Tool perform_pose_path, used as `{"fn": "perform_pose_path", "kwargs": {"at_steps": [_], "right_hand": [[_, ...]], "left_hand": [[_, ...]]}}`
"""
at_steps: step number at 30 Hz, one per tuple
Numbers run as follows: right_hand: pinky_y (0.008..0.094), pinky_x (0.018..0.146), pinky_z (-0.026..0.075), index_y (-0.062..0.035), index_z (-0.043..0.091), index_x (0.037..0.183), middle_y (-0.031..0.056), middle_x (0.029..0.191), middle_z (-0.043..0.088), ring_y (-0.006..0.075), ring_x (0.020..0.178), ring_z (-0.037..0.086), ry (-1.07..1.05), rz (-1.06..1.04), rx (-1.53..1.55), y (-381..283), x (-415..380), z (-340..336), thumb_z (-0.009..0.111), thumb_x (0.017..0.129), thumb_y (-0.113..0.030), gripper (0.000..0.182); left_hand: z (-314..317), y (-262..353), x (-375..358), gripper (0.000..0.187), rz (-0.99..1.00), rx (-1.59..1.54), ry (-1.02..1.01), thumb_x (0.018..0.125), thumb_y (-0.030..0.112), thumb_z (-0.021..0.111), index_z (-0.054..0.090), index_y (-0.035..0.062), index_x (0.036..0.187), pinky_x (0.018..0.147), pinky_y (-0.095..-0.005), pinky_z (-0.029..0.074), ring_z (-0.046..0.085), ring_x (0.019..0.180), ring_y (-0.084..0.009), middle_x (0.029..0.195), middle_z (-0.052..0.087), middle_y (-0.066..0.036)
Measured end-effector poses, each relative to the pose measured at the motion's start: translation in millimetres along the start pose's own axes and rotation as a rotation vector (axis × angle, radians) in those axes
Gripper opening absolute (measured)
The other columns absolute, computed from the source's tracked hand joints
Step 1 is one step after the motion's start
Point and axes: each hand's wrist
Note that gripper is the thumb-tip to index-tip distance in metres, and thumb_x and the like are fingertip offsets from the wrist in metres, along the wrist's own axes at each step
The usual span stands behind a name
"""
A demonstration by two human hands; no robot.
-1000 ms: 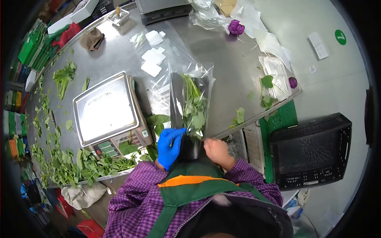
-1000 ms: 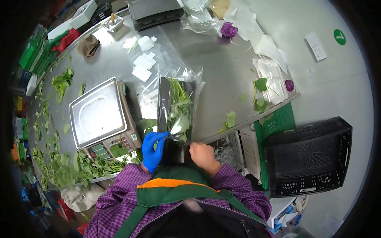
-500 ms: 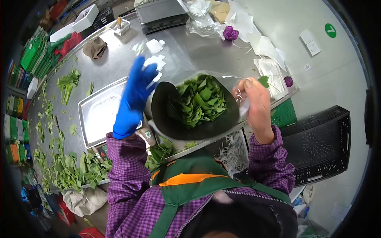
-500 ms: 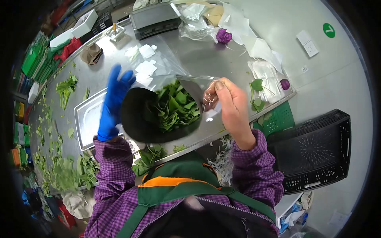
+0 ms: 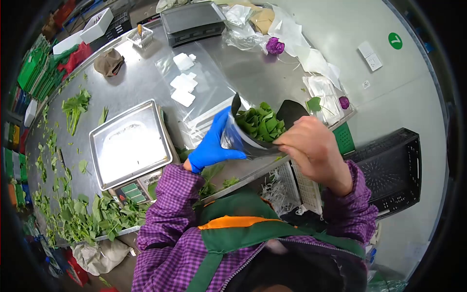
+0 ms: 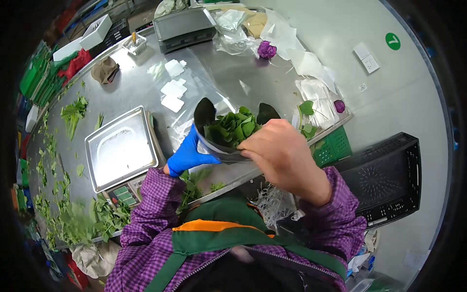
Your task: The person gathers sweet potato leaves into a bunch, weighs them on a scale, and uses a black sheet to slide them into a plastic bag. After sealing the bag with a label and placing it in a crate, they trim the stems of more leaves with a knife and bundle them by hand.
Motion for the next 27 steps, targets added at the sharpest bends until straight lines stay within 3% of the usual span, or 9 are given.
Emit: {"fn": "perform_pose_path", "kwargs": {"at_steps": [8,12,14,16,17,21,24,25,27], "right_hand": [[0.0382,0.084,0.045,-0.0079,0.068,0.084,0.003,0.077,0.063,0.0225,0.08,0.06,-0.17,-0.018,0.03,-19,2,-24,0.072,0.068,-0.006,0.016],[0.0441,0.09,0.043,0.0006,0.067,0.089,0.0116,0.082,0.064,0.0241,0.084,0.061,0.377,0.023,-0.089,-52,0,-84,0.054,0.081,-0.006,0.016],[0.0294,0.083,0.046,0.0052,0.056,0.113,0.0112,0.093,0.063,0.0166,0.082,0.059,0.989,0.185,-0.136,-40,-19,-115,0.049,0.097,-0.015,0.027],[0.0238,0.074,0.046,0.0067,0.063,0.102,0.0094,0.095,0.065,0.0121,0.083,0.059,1.076,0.222,-0.848,-35,-26,-170,0.054,0.094,-0.013,0.024],[0.0244,0.072,0.05,0.0091,0.063,0.101,0.0098,0.1,0.066,0.0165,0.083,0.062,1.232,0.099,-0.281,-8,-60,-221,0.057,0.089,-0.001,0.017],[0.0239,0.073,0.047,0.0064,0.066,0.097,0.0073,0.092,0.066,0.0131,0.081,0.06,1.395,0.039,-0.666,9,-57,-237,0.056,0.091,-0.009,0.019],[0.0257,0.08,0.047,0.0047,0.067,0.096,0.0076,0.09,0.068,0.0143,0.083,0.061,1.458,0.203,-0.833,40,-72,-196,0.058,0.09,-0.012,0.02],[0.0283,0.084,0.048,0.0046,0.066,0.101,0.0096,0.096,0.068,0.0167,0.09,0.063,1.512,0.297,-0.589,55,-70,-162,0.058,0.091,-0.012,0.021],[0.0328,0.089,0.046,0.0024,0.063,0.112,0.0139,0.108,0.066,0.0206,0.1,0.061,0.974,0.635,-0.719,85,-102,-100,0.055,0.094,-0.014,0.026]], "left_hand": [[-8,10,-10,0.131,0.098,0.026,-0.237,0.051,0.04,0.091,0.011,0.0097,0.15,0.115,-0.0403,0.017,0.015,0.142,-0.0304,0.154,0.015,-0.014],[-13,10,-9,0.137,0.033,-0.111,-0.376,0.051,0.04,0.091,0.004,0.0073,0.15,0.115,-0.0408,0.013,0.008,0.144,-0.0301,0.156,0.007,-0.016],[-6,10,-5,0.137,0.019,-0.191,-0.395,0.051,0.038,0.092,0.003,0.0067,0.15,0.115,-0.0405,0.013,0.008,0.144,-0.0296,0.156,0.007,-0.016],[9,-5,1,0.121,-0.065,-0.365,-0.425,0.064,0.014,0.087,0.003,0.0095,0.151,0.107,-0.0344,0.033,0.023,0.138,-0.0206,0.153,0.02,-0.011],[22,-6,5,0.085,0.039,-0.266,-0.236,0.071,0.007,0.08,0.034,0.0069,0.143,0.091,-0.0287,0.047,0.042,0.125,-0.0175,0.137,0.045,-0.009],[43,-3,22,0.021,-0.192,-0.222,0.012,0.076,0.007,0.072,0.068,0.0052,0.097,0.081,-0.0318,0.05,0.061,0.092,-0.0179,0.1,0.066,-0.003],[47,10,8,0.029,0.482,0.106,0.079,0.069,0.011,0.072,0.068,0.009,0.097,0.083,-0.0374,0.048,0.06,0.09,-0.0253,0.096,0.064,-0.004],[32,21,0,0.033,0.573,0.126,-0.168,0.074,0.02,0.073,0.067,0.0115,0.105,0.096,-0.0411,0.042,0.058,0.104,-0.0283,0.103,0.062,-0.009],[39,-3,-30,0.038,0.538,0.325,-0.305,0.073,0.025,0.074,0.066,0.0137,0.108,0.1,-0.0433,0.037,0.054,0.11,-0.0285,0.11,0.06,-0.009]]}}
Point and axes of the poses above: each hand's wrist, its own x-axis towards the middle knuckle, its own z-axis out of the palm, y = z × x
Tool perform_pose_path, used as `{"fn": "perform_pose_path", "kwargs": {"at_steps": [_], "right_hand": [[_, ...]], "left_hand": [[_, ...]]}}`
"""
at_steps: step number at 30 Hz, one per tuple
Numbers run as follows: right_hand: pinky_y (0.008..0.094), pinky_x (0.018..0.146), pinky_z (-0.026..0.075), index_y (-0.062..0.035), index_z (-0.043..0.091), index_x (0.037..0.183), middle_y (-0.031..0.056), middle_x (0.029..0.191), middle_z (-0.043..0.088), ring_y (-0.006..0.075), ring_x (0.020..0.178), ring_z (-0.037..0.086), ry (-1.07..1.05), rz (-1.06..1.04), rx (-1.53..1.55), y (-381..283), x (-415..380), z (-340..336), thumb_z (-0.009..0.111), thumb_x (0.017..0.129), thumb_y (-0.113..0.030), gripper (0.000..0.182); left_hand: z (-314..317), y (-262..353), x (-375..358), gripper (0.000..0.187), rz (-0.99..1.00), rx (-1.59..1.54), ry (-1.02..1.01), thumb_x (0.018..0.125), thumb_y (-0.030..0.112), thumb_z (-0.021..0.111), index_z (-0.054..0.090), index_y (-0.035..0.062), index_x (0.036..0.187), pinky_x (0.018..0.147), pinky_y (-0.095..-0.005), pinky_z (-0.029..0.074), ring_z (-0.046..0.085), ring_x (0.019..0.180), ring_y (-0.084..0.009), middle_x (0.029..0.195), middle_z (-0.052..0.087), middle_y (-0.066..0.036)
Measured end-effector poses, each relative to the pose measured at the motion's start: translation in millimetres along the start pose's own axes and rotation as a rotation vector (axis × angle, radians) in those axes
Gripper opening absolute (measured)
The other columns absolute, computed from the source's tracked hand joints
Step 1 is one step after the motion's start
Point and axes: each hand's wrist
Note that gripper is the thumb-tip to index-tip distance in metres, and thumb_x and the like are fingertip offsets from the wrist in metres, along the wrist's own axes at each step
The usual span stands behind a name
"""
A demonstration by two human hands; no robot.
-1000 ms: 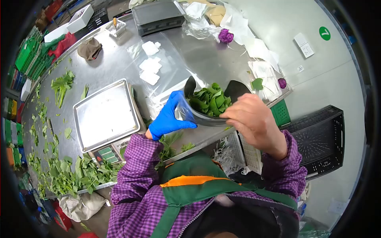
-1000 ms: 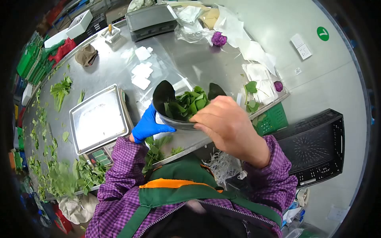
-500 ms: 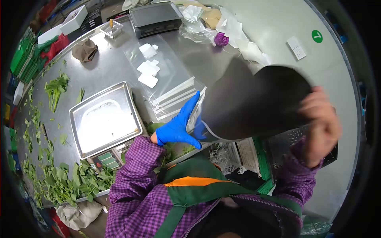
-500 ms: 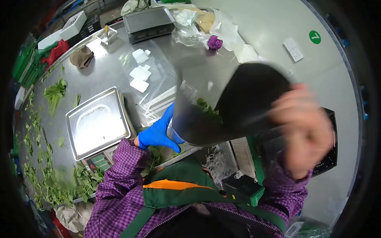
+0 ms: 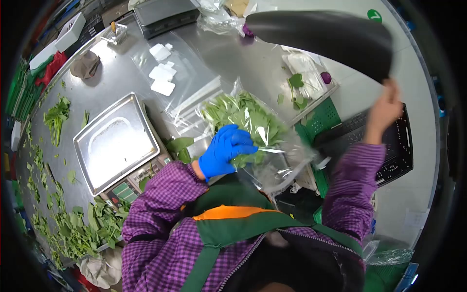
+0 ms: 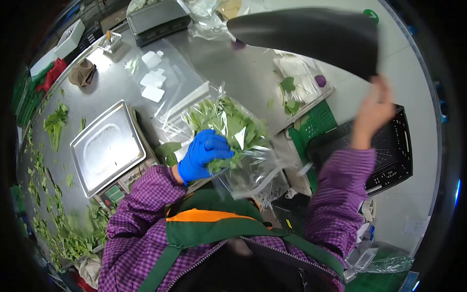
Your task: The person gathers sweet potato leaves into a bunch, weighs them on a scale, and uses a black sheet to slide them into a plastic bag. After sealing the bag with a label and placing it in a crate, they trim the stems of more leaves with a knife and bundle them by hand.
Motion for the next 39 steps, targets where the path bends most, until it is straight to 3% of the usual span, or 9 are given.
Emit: {"fn": "perform_pose_path", "kwargs": {"at_steps": [2,6,8,15,22,27,30,35,39], "right_hand": [[0.0336,0.092,0.044,-0.0002,0.06,0.117,0.0139,0.111,0.063,0.022,0.105,0.058,-0.355,0.093,0.188,35,-81,40,0.056,0.09,-0.012,0.029],[0.0355,0.093,0.043,0.0011,0.047,0.131,0.0159,0.121,0.058,0.0253,0.109,0.056,-1.194,0.311,0.349,87,-256,53,0.06,0.087,-0.025,0.053],[0.0357,0.093,0.043,0.0007,0.048,0.13,0.0175,0.124,0.056,0.0231,0.111,0.055,-1.464,0.752,0.588,73,-299,31,0.065,0.085,-0.024,0.055],[0.0317,0.078,0.049,0.0042,0.06,0.105,0.0148,0.097,0.066,0.0174,0.089,0.063,-1.454,0.732,0.592,76,-359,33,0.069,0.082,-0.012,0.03],[0.0225,0.059,0.046,0.0022,0.061,0.096,0.0049,0.081,0.065,0.0103,0.067,0.059,-1.343,0.808,0.68,112,-360,2,0.065,0.085,-0.006,0.014],[0.0252,0.059,0.047,0.0007,0.061,0.099,0.0063,0.084,0.065,0.0115,0.065,0.057,-1.407,0.879,0.652,116,-355,-11,0.066,0.084,-0.004,0.017],[0.031,0.061,0.05,-0.0021,0.062,0.104,0.0116,0.091,0.065,0.0207,0.066,0.062,-1.049,0.307,0.422,101,-332,-29,0.07,0.08,-0.007,0.026],[0.0281,0.061,0.049,-0.0018,0.06,0.112,0.0118,0.092,0.065,0.0184,0.071,0.064,-1.363,0.293,0.627,81,-337,-53,0.062,0.087,-0.008,0.026],[0.0267,0.067,0.05,-0.0008,0.055,0.123,0.0094,0.099,0.065,0.0157,0.079,0.062,-1.521,0.987,0.889,55,-366,-38,0.055,0.092,-0.007,0.031]], "left_hand": [[17,7,-42,0.05,-0.103,0.203,-0.314,0.072,0.029,0.076,0.062,0.0203,0.119,0.108,-0.0488,0.027,0.045,0.123,-0.0324,0.13,0.049,-0.011],[41,24,-105,0.06,-0.467,-0.004,-0.131,0.076,0.024,0.075,0.053,0.017,0.131,0.106,-0.0458,0.032,0.042,0.127,-0.0303,0.135,0.045,-0.011],[67,17,-126,0.074,-1.151,-0.454,0.535,0.078,0.018,0.074,0.037,0.011,0.142,0.103,-0.0438,0.037,0.042,0.127,-0.0295,0.139,0.043,-0.013],[104,-41,-99,0.043,-1.372,-0.966,0.65,0.079,0.006,0.072,0.057,0.0022,0.119,0.058,-0.0213,0.043,0.056,0.068,-0.0064,0.087,0.065,0.001],[124,43,-111,0.047,-1.461,-0.676,0.671,0.089,0.015,0.063,0.049,0.0025,0.132,0.077,-0.0242,0.049,0.062,0.094,-0.0136,0.112,0.063,-0.006],[161,101,-113,0.031,-1.6,-0.943,0.534,0.092,0.024,0.059,0.061,0.0028,0.115,0.07,-0.0237,0.048,0.06,0.08,-0.0104,0.099,0.066,-0.003],[173,109,-120,0.026,-1.551,-1.114,0.566,0.093,0.025,0.058,0.066,0.0044,0.108,0.067,-0.0228,0.048,0.059,0.075,-0.0084,0.092,0.068,-0.001],[180,117,-118,0.022,-1.546,-1.058,0.632,0.092,0.024,0.06,0.068,0.0048,0.1,0.064,-0.0215,0.047,0.057,0.07,-0.0076,0.085,0.067,0.0],[187,113,-118,0.019,-1.499,-0.978,0.651,0.09,0.024,0.064,0.068,0.0053,0.091,0.059,-0.0214,0.044,0.054,0.063,-0.007,0.076,0.066,-0.001]]}}
Point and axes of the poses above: each hand's wrist, its own x-axis towards the middle knuckle, its own z-axis out of the palm, y = z × x
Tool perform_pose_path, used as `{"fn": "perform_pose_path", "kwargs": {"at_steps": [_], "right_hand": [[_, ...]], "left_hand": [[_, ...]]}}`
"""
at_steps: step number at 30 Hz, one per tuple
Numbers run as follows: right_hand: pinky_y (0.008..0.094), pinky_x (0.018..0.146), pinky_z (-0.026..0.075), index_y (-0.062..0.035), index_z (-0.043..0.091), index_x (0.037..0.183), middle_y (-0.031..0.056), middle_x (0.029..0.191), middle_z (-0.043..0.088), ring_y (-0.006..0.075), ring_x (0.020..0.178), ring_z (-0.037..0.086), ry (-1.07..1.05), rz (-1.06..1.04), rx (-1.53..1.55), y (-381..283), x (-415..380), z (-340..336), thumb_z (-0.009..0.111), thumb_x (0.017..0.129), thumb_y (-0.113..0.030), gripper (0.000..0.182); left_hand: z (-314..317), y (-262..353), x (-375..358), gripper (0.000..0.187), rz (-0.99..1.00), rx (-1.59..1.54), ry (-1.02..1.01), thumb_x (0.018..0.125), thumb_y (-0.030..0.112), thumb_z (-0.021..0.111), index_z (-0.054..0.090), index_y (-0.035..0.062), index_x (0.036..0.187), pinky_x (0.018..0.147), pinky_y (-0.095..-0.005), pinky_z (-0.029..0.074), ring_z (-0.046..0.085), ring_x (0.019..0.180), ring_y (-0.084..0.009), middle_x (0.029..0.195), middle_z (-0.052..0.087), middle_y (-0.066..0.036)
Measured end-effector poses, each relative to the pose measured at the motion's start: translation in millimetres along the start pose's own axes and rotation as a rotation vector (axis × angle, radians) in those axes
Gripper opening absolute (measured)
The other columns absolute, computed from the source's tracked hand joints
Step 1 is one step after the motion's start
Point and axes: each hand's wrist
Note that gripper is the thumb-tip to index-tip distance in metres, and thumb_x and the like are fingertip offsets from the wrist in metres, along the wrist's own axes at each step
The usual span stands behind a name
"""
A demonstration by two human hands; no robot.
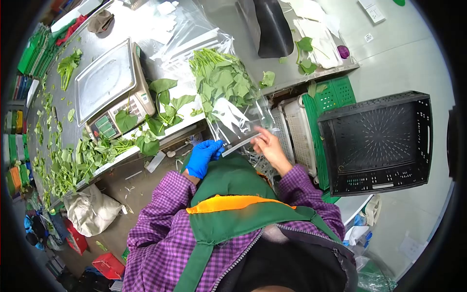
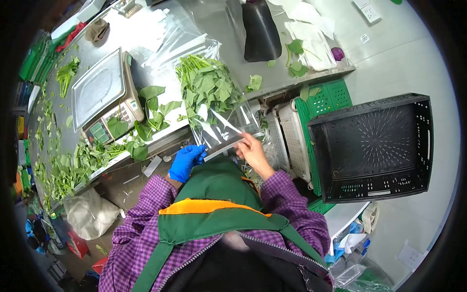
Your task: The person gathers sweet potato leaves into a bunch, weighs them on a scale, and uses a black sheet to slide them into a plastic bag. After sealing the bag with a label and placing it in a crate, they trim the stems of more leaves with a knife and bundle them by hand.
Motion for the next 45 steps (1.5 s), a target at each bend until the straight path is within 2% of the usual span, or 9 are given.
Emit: {"fn": "perform_pose_path", "kwargs": {"at_steps": [4,8,11,13,22,24,26,28,45], "right_hand": [[0.0264,0.072,0.052,-0.0017,0.048,0.132,0.0109,0.109,0.063,0.0181,0.089,0.063,0.163,-0.201,0.736,3,31,23,0.052,0.094,-0.003,0.038],[0.0239,0.074,0.053,-0.0058,0.047,0.133,0.0102,0.111,0.063,0.0166,0.094,0.063,-0.092,-0.146,1.0,0,47,34,0.055,0.093,-0.005,0.04],[0.0213,0.064,0.052,-0.0061,0.051,0.13,0.0079,0.103,0.065,0.013,0.082,0.064,-0.047,-0.172,0.872,-19,52,53,0.057,0.093,-0.009,0.038],[0.0214,0.054,0.049,-0.0044,0.052,0.128,0.0056,0.091,0.065,0.0095,0.066,0.061,0.069,-0.205,0.755,-29,60,64,0.062,0.091,-0.012,0.039],[0.0218,0.044,0.042,-0.0018,0.058,0.109,0.003,0.075,0.059,0.0071,0.052,0.052,0.399,-0.177,0.649,-56,84,78,0.064,0.089,-0.018,0.026],[0.0217,0.045,0.042,-0.0021,0.057,0.105,0.0035,0.075,0.06,0.0073,0.052,0.052,0.485,-0.22,0.658,-48,89,73,0.062,0.091,-0.021,0.025],[0.0219,0.046,0.043,-0.0028,0.055,0.105,0.0038,0.076,0.06,0.0074,0.053,0.053,0.503,-0.183,0.663,-46,89,69,0.06,0.093,-0.023,0.024],[0.0218,0.047,0.043,-0.0037,0.055,0.105,0.0034,0.077,0.061,0.0072,0.053,0.053,0.488,-0.2,0.684,-49,86,68,0.06,0.093,-0.024,0.024],[0.0218,0.049,0.045,-0.0054,0.058,0.1,0.0059,0.08,0.063,0.0108,0.056,0.057,0.382,-0.122,0.818,-54,89,75,0.057,0.092,-0.027,0.023]], "left_hand": [[-6,-8,8,0.023,0.007,0.061,0.03,0.087,0.029,0.068,0.068,0.0058,0.085,0.055,-0.0218,0.042,0.052,0.058,-0.0073,0.071,0.064,-0.001],[-2,12,3,0.029,-0.022,0.223,0.011,0.089,0.033,0.065,0.067,0.0061,0.08,0.054,-0.0219,0.042,0.054,0.056,-0.0087,0.068,0.063,-0.001],[-13,62,-2,0.04,-0.022,0.58,-0.091,0.089,0.042,0.062,0.069,0.0037,0.08,0.054,-0.0225,0.044,0.058,0.058,-0.0095,0.067,0.064,-0.003],[-19,90,7,0.04,0.086,0.582,-0.017,0.09,0.04,0.061,0.069,0.0023,0.082,0.054,-0.0225,0.044,0.058,0.059,-0.0088,0.069,0.066,-0.004],[19,152,88,0.021,0.644,0.531,0.013,0.087,0.019,0.067,0.068,0.0019,0.099,0.069,-0.0259,0.05,0.062,0.075,-0.0118,0.085,0.067,-0.005],[37,161,93,0.02,0.959,0.748,-0.023,0.084,0.016,0.069,0.068,0.0073,0.102,0.071,-0.0275,0.051,0.065,0.079,-0.0167,0.091,0.066,-0.006],[46,166,99,0.024,0.963,0.912,-0.031,0.079,0.015,0.071,0.069,0.0127,0.102,0.074,-0.0327,0.051,0.065,0.086,-0.0239,0.099,0.065,-0.007],[54,173,113,0.032,1.228,1.312,-0.159,0.075,0.013,0.071,0.07,0.0166,0.107,0.08,-0.0378,0.049,0.061,0.091,-0.0289,0.103,0.065,-0.009],[54,154,142,0.029,1.208,1.352,-0.212,0.07,0.02,0.074,0.072,0.0175,0.099,0.081,-0.0405,0.049,0.06,0.094,-0.0305,0.105,0.065,-0.008]]}}
Point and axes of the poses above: each hand's wrist, its own x-axis towards the middle knuckle, its own z-axis out of the palm, y = z × x
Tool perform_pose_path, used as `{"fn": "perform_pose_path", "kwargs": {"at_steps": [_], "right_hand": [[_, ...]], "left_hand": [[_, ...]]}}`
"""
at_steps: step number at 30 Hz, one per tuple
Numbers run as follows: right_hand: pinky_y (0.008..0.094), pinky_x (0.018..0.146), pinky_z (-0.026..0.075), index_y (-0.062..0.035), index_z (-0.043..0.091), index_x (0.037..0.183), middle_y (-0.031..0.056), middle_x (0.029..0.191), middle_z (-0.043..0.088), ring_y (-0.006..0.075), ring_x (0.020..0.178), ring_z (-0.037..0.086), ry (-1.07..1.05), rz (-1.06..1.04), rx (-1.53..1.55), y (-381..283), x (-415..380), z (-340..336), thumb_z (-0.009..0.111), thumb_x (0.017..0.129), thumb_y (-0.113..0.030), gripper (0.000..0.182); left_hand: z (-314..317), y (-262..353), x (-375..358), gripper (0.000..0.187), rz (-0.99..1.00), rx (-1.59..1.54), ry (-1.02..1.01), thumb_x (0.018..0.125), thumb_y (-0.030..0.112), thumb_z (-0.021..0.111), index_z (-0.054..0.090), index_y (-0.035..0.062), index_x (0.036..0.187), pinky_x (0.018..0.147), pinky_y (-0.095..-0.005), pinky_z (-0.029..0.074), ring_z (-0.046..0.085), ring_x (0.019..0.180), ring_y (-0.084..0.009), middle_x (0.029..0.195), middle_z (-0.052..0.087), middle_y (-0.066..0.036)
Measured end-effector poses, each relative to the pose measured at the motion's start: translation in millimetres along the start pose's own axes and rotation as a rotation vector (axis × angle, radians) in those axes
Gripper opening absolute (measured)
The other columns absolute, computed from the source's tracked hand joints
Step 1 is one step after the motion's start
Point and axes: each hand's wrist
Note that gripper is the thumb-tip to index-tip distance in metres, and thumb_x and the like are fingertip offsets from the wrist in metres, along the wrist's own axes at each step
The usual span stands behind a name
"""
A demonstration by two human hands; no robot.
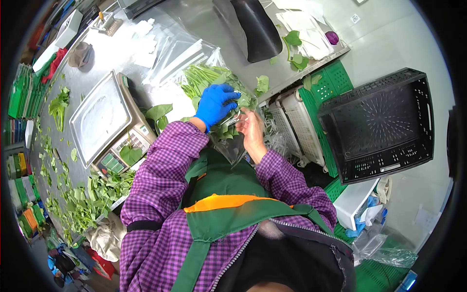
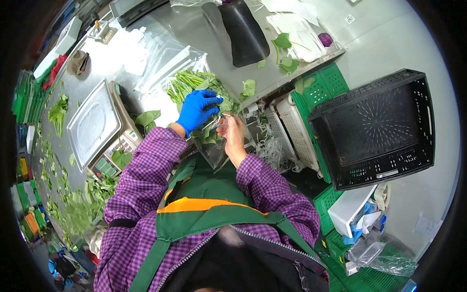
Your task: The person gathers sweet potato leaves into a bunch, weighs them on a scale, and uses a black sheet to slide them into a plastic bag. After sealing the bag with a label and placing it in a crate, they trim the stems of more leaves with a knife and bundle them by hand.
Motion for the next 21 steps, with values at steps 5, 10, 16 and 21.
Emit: {"fn": "perform_pose_path", "kwargs": {"at_steps": [5,10,16,21], "right_hand": [[0.0217,0.048,0.045,-0.0066,0.06,0.098,0.0056,0.078,0.064,0.0095,0.054,0.057,0.123,0.039,-0.104,-1,1,5,0.059,0.092,-0.027,0.021],[0.0221,0.048,0.043,-0.0056,0.059,0.098,0.0031,0.076,0.064,0.0085,0.054,0.055,0.077,0.001,-0.118,6,1,-6,0.059,0.093,-0.025,0.02],[0.0217,0.049,0.043,-0.0061,0.058,0.1,0.0029,0.077,0.064,0.0081,0.055,0.055,0.083,0.035,-0.058,-4,-5,-1,0.06,0.092,-0.023,0.019],[0.0212,0.048,0.042,-0.0069,0.057,0.096,0.0037,0.077,0.065,0.0077,0.055,0.054,0.086,0.016,-0.09,0,1,5,0.06,0.092,-0.023,0.016]], "left_hand": [[-1,0,-5,0.034,-0.031,-0.077,-0.003,0.072,0.017,0.075,0.07,0.0175,0.106,0.085,-0.0391,0.048,0.059,0.098,-0.0312,0.109,0.064,-0.01],[0,1,-3,0.029,-0.067,-0.181,0.063,0.074,0.02,0.073,0.07,0.0159,0.103,0.084,-0.0406,0.048,0.06,0.094,-0.0326,0.106,0.065,-0.009],[3,2,-3,0.031,-0.068,-0.156,0.079,0.072,0.019,0.074,0.071,0.015,0.102,0.083,-0.0402,0.048,0.061,0.093,-0.0319,0.105,0.066,-0.009],[5,4,-5,0.033,-0.084,-0.142,0.085,0.069,0.017,0.076,0.071,0.0153,0.101,0.081,-0.0394,0.05,0.061,0.092,-0.0314,0.103,0.066,-0.009]]}}
Point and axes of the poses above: each hand's wrist, its own x-axis towards the middle knuckle, its own z-axis out of the palm, y = z × x
